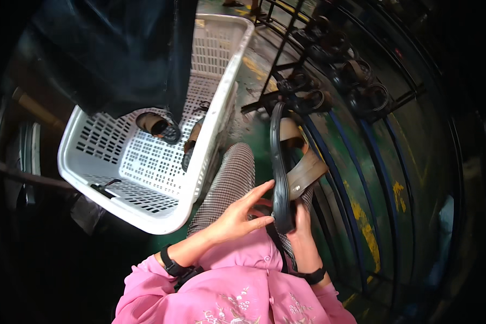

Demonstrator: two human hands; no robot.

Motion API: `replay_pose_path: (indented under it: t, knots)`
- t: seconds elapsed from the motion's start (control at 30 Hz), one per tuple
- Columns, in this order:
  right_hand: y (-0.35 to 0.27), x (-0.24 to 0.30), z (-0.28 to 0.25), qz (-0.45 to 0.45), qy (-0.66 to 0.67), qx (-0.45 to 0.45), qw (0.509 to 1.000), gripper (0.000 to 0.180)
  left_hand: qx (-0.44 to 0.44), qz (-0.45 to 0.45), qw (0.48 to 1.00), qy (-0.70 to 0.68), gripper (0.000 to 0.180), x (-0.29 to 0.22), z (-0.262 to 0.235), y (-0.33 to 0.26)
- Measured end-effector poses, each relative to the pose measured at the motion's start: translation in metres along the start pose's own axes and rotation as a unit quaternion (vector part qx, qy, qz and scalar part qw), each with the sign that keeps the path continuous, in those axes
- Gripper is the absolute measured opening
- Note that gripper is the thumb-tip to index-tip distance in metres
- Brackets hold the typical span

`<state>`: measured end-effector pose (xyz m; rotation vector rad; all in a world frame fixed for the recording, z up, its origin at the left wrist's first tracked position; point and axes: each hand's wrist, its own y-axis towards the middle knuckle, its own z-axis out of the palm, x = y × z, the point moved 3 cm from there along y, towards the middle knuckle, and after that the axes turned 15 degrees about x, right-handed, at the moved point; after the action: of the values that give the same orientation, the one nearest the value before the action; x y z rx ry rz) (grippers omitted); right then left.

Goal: Picking up sandals from a basket, inspecting the soles and straps, and placing them on a drying or storage rack.

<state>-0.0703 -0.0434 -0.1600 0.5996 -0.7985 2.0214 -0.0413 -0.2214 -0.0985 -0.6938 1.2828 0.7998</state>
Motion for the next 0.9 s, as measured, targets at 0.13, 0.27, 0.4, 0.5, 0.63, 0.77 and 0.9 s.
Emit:
replay_pose_path:
  t: [0.13,0.27,0.4,0.5,0.63,0.77,0.9]
  knots:
    - [0.0,-0.013,0.0,0.134,0.35,0.187,0.908,0.049,0.022,-0.001,0.998,0.058,0.04,-0.007,-0.006,-0.004]
    - [0.002,-0.023,0.001,0.114,0.438,0.247,0.857,0.057,-0.023,-0.061,0.998,0.007,0.03,-0.008,-0.017,-0.02]
    - [0.004,-0.026,0.002,0.109,0.475,0.286,0.825,0.06,-0.066,-0.056,0.996,0.027,0.027,-0.018,-0.029,-0.039]
    - [0.005,-0.026,0.003,0.112,0.488,0.292,0.815,0.061,-0.089,-0.061,0.993,0.056,0.026,-0.03,-0.043,-0.053]
    - [0.007,-0.026,0.002,0.108,0.482,0.307,0.814,0.06,-0.135,-0.085,0.984,0.076,0.026,-0.045,-0.069,-0.068]
    - [0.009,-0.024,-0.001,0.104,0.471,0.316,0.817,0.061,-0.167,-0.101,0.976,0.091,0.027,-0.053,-0.104,-0.076]
    - [0.01,-0.019,-0.004,0.093,0.444,0.292,0.842,0.064,-0.142,-0.162,0.948,0.236,0.025,-0.055,-0.14,-0.081]
